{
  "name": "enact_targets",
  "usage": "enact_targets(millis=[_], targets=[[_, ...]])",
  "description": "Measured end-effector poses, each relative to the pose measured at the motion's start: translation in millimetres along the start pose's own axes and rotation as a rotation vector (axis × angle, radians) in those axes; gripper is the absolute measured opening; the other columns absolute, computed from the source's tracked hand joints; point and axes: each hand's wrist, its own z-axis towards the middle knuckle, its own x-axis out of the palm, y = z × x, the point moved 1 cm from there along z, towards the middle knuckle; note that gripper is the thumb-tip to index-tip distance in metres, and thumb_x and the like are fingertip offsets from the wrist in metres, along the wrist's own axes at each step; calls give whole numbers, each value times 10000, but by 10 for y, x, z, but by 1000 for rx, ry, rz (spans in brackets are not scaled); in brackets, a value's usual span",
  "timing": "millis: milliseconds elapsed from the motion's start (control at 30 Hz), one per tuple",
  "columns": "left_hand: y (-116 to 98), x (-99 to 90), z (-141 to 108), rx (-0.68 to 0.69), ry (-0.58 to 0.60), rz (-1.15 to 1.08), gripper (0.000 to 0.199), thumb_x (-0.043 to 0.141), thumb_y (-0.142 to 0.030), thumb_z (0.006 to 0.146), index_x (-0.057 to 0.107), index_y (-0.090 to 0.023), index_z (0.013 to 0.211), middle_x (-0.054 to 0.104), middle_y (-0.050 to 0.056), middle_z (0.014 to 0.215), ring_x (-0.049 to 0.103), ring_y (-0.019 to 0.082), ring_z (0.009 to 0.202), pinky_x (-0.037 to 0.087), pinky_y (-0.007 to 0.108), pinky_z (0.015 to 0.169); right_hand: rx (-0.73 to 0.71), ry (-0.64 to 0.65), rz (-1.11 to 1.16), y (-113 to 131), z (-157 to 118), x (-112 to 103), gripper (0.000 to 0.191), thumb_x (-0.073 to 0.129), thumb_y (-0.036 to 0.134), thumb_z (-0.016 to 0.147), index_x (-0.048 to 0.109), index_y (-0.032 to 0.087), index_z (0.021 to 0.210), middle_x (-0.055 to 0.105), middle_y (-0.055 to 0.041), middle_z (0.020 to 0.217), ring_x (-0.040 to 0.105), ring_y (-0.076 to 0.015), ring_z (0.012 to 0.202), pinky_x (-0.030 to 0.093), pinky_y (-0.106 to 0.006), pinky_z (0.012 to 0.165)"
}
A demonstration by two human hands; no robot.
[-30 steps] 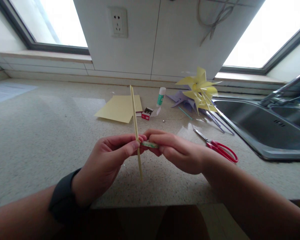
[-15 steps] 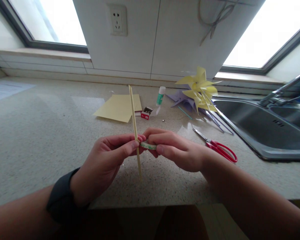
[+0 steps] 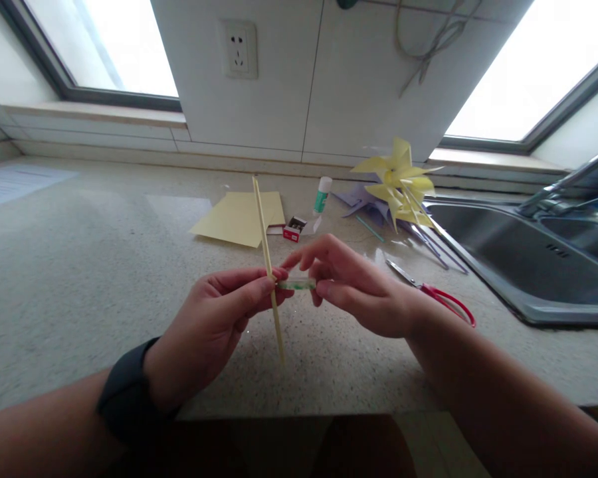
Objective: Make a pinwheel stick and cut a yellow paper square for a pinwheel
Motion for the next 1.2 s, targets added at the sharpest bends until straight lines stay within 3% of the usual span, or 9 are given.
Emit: enact_targets(millis=[100,167,300,400,800,1200], targets=[[3,-16,15,-8,-64,-21,79,775,-200,817,813,-172,880,804,51,921,748,124,841,569,147,823,-105,-80,-83,35,2,-33,163,515,202,941,514,211,1104,567,-72,1097,528,-140,787,438,-311,673],[-4,-13,14,4,-93,-28,78,788,-199,801,813,-172,870,804,49,901,748,118,817,570,137,802,-162,-158,-136,50,13,-48,100,564,198,919,531,201,1014,552,-46,991,508,-138,777,434,-313,682],[-45,11,-15,47,-127,14,81,807,-215,783,814,-188,860,803,39,873,746,111,789,571,133,776,-55,-274,-151,32,51,-25,128,628,259,893,536,187,841,511,9,763,461,-114,667,401,-283,598],[-73,11,-41,98,-148,85,111,820,-238,777,813,-207,883,803,32,898,744,120,814,575,151,784,49,-285,-121,11,74,25,177,664,299,860,554,176,798,523,15,715,461,-104,627,397,-268,563],[-77,-15,-80,214,-156,313,146,789,-260,815,804,-249,960,791,16,1000,724,149,912,564,210,839,110,-331,7,6,79,80,120,674,248,821,610,151,792,543,22,674,465,-83,587,382,-234,517],[-59,6,-86,206,-143,289,131,801,-261,807,808,-274,937,792,-9,981,721,126,899,567,180,834,107,-375,-4,-13,97,105,45,630,151,748,588,155,732,511,44,637,427,-61,556,343,-207,479]])
